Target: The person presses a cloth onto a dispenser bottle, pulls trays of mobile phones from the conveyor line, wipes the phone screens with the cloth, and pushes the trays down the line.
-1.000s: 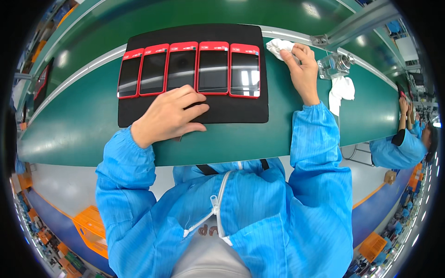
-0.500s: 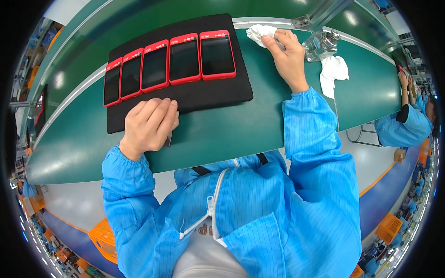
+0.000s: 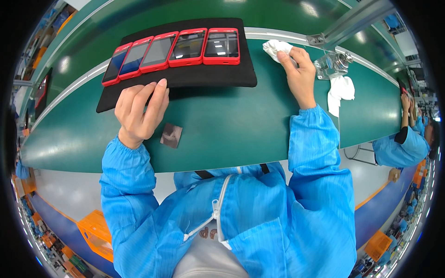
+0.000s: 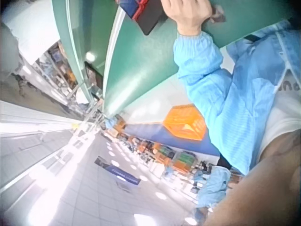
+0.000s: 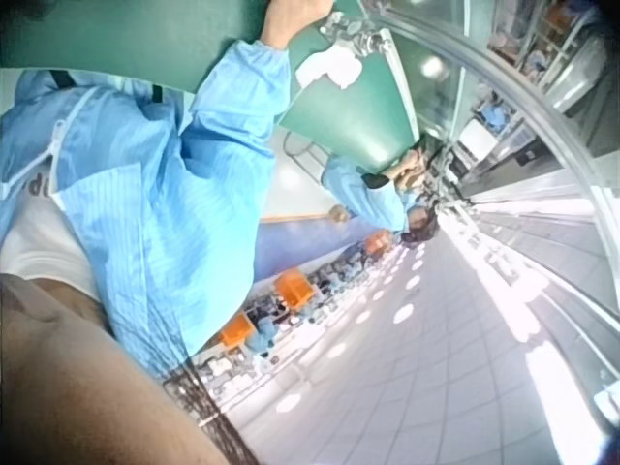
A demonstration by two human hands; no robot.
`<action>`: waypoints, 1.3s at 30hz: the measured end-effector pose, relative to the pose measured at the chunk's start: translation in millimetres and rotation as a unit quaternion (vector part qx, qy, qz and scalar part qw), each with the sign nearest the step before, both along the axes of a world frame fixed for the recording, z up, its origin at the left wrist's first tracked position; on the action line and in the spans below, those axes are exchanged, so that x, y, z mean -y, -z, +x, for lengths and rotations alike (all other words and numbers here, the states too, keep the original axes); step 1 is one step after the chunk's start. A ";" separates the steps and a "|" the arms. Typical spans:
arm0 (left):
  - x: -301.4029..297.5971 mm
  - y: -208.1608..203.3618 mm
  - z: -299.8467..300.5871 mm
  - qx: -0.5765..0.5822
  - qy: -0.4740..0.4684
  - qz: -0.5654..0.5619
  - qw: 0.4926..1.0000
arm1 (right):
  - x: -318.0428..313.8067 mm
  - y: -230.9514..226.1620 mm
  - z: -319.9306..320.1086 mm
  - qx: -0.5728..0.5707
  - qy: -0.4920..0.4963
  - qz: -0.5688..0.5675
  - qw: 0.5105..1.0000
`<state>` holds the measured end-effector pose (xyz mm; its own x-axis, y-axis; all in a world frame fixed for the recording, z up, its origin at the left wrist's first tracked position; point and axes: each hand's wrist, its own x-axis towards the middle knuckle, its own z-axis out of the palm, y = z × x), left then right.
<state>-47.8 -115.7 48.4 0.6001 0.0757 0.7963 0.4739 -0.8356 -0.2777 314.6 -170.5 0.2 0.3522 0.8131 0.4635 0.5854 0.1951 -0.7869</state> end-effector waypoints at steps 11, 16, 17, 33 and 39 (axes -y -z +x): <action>-6.3 1.8 -4.9 0.055 -0.006 0.024 0.998 | 4.3 0.5 3.2 -0.001 -0.010 -0.006 1.000; -12.0 2.3 -4.7 0.088 -0.012 -0.015 0.996 | 1.8 2.5 5.8 -0.017 -0.001 -0.007 1.000; -15.0 4.9 -3.8 0.089 -0.010 -0.016 0.996 | 1.3 1.7 3.6 -0.014 -0.009 -0.005 1.000; -146.6 61.0 -16.6 0.134 -0.223 -0.236 0.936 | 1.1 3.3 -5.4 -0.042 -0.027 -0.029 0.998; -171.6 56.0 7.5 0.134 -0.264 -0.330 0.897 | -0.9 8.6 -7.3 -0.050 -0.024 -0.027 0.998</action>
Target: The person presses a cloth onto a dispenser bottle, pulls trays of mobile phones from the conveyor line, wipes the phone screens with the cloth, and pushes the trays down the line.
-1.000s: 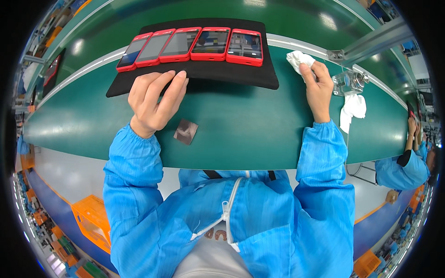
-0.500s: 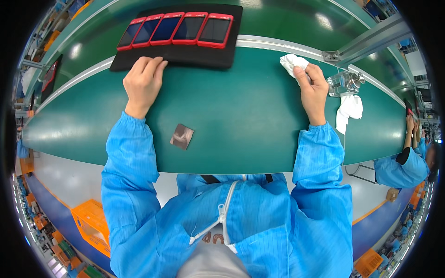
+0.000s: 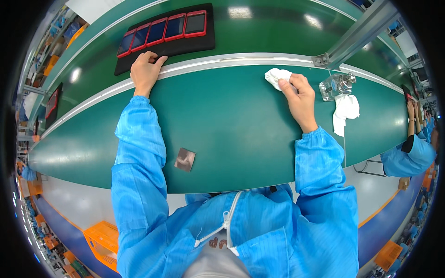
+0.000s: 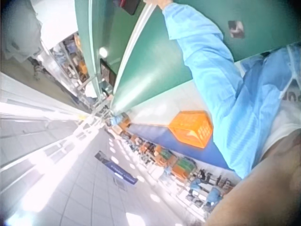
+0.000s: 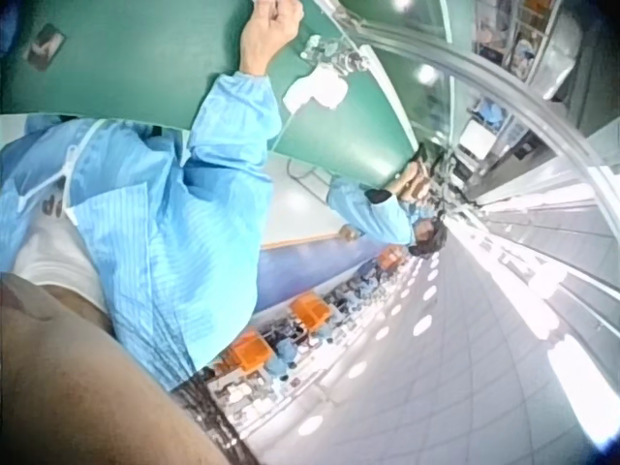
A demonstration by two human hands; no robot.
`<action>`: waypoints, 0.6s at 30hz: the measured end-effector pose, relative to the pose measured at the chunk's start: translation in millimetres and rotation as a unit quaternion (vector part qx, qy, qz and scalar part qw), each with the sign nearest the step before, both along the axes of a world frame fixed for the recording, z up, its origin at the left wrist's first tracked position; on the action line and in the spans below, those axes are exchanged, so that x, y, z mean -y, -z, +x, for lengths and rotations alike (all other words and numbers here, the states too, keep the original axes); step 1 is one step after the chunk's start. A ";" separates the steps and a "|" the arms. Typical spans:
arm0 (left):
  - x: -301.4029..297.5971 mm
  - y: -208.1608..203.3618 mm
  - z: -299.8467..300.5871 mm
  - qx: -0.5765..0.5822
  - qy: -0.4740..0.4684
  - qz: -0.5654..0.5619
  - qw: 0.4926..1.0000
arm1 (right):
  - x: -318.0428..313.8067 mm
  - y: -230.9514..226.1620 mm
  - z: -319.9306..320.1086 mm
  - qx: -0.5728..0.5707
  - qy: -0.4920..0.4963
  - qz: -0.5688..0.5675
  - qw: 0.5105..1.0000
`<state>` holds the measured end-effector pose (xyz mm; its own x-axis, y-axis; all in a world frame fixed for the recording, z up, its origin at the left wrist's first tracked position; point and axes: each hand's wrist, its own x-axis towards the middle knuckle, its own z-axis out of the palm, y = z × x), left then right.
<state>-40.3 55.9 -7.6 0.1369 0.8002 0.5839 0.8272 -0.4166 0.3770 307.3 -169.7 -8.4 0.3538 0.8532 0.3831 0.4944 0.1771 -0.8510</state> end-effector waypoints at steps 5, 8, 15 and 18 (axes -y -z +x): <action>0.4 -4.3 -7.2 0.210 0.078 -0.039 0.974 | 1.5 -4.9 1.9 -0.012 0.034 -0.024 0.999; 17.6 -1.0 -17.0 0.258 0.077 -0.098 0.958 | -1.4 -0.2 -2.5 -0.030 0.022 0.002 0.999; 84.8 -29.8 -32.0 0.214 0.315 -0.366 0.849 | -3.0 -3.3 4.4 0.003 0.018 0.010 1.000; 118.1 -43.8 -46.6 0.092 0.416 -0.411 0.806 | -2.8 -1.0 2.0 -0.015 0.003 -0.013 1.000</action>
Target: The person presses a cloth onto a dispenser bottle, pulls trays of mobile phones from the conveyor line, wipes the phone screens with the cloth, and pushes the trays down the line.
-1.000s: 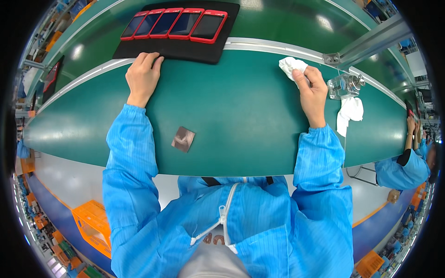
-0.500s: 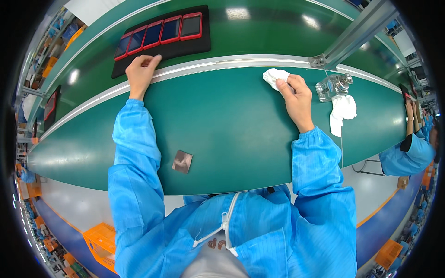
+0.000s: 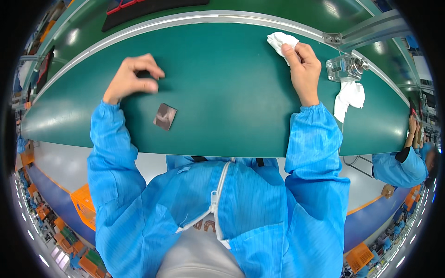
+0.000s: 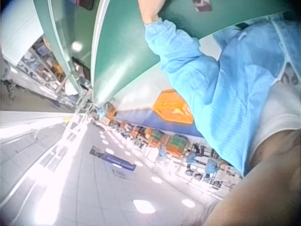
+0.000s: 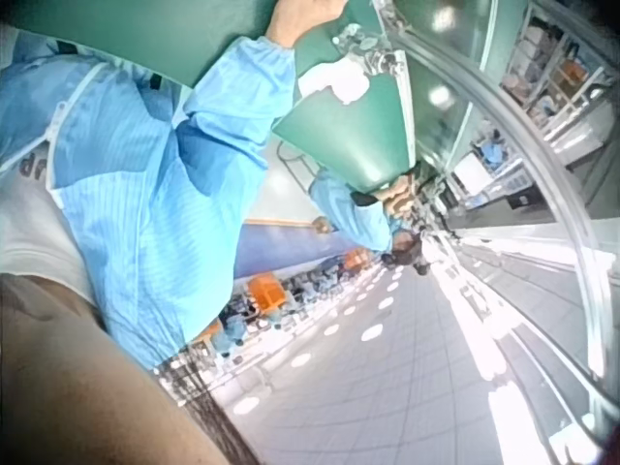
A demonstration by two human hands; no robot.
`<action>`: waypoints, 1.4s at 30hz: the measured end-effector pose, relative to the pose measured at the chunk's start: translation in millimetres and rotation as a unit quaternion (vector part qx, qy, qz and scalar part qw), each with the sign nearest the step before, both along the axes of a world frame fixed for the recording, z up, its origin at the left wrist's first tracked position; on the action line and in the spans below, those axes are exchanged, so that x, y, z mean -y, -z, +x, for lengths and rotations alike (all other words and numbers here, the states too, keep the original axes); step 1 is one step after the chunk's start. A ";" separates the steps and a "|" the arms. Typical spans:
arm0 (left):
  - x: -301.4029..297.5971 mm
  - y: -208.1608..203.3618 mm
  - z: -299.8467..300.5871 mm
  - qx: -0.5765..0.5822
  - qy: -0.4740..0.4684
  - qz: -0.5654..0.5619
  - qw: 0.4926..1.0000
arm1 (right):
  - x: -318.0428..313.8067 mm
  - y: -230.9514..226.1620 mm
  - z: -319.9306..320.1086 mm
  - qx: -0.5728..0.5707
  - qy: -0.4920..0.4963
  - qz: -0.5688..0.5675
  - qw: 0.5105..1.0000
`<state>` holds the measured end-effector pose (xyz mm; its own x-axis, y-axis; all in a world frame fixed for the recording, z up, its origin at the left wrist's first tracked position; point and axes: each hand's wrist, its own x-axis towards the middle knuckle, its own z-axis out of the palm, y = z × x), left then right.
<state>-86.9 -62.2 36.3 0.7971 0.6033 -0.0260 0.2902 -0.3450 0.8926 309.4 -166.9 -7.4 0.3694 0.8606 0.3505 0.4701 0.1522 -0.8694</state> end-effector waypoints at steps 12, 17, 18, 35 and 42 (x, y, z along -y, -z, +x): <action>83.1 -4.6 -10.1 -0.093 -0.019 0.133 0.987 | 8.4 -4.3 -9.9 0.002 -0.038 0.000 0.999; 67.9 -9.0 18.1 -0.054 -0.064 0.171 0.982 | 11.4 -10.6 -12.1 0.009 -0.062 0.033 0.998; 63.5 -11.6 27.4 -0.057 -0.072 0.171 0.981 | 9.8 -7.3 -11.8 0.029 -0.056 0.021 0.998; -17.8 -7.7 228.1 0.083 -0.025 0.113 0.990 | 23.4 -8.2 -35.3 0.222 -0.173 0.130 0.951; -10.8 -7.8 290.1 0.020 0.094 0.086 0.992 | 37.8 -17.7 -52.0 0.292 -0.218 0.169 0.916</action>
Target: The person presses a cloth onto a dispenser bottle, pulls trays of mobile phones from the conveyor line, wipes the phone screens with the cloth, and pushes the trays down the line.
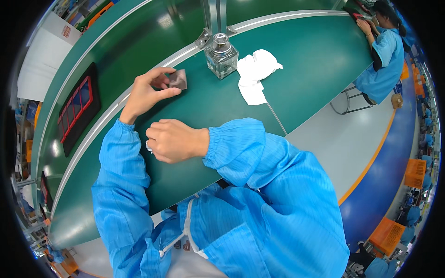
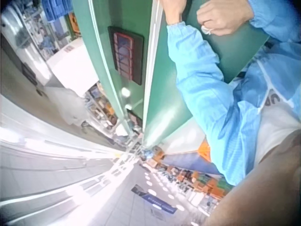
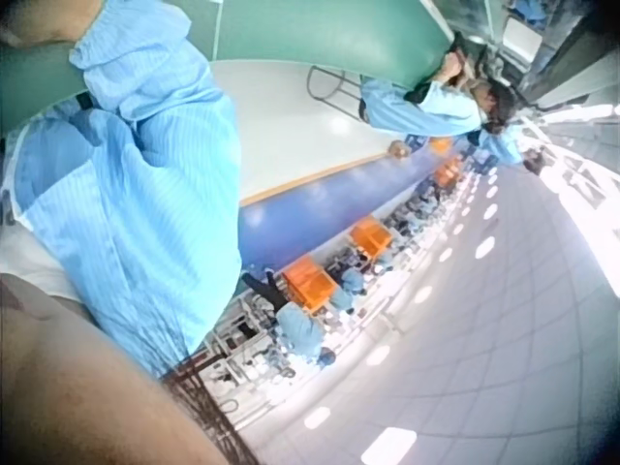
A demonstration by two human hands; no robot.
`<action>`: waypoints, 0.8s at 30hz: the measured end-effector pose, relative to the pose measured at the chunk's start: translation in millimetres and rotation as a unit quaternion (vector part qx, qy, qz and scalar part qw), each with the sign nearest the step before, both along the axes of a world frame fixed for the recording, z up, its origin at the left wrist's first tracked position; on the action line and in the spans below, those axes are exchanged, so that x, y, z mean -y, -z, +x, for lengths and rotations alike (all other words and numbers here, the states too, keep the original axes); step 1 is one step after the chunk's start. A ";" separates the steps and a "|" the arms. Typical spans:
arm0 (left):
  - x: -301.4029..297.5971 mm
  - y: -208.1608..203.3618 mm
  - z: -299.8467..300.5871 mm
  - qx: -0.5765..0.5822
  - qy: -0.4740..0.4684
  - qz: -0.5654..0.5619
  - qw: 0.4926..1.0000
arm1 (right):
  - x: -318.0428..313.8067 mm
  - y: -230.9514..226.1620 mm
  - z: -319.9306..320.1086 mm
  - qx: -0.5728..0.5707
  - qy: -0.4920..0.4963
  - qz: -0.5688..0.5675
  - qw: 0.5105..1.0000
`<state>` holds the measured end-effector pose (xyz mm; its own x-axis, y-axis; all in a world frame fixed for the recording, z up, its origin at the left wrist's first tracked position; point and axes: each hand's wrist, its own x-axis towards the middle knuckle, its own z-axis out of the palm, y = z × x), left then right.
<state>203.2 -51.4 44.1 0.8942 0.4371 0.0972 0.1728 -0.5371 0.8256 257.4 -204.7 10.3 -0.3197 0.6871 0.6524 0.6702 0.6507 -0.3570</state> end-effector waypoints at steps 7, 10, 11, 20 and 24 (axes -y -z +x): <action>23.8 -18.2 13.2 0.112 -0.014 0.010 0.994 | -3.3 -5.3 1.6 0.000 0.012 0.006 1.000; 41.9 -56.8 -7.5 0.216 -0.064 -0.004 0.974 | -0.6 -2.7 6.2 -0.004 0.015 -0.011 1.000; 56.3 -74.5 -16.2 0.272 -0.074 -0.033 0.959 | 0.4 -1.1 8.4 -0.011 0.017 -0.015 1.000; 133.8 -133.2 -105.5 0.384 0.244 -0.130 0.881 | -9.2 1.4 1.4 -0.095 0.011 -0.042 0.995; 82.7 -134.1 -215.5 0.382 0.189 -0.116 0.897 | -8.9 -0.4 4.9 -0.117 0.022 -0.086 0.989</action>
<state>-12.4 -134.1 178.2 0.6935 0.2036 0.6911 -0.6502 -0.2362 0.7221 262.2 -195.7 10.7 -0.1417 0.8040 0.5776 0.5829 0.5393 -0.6078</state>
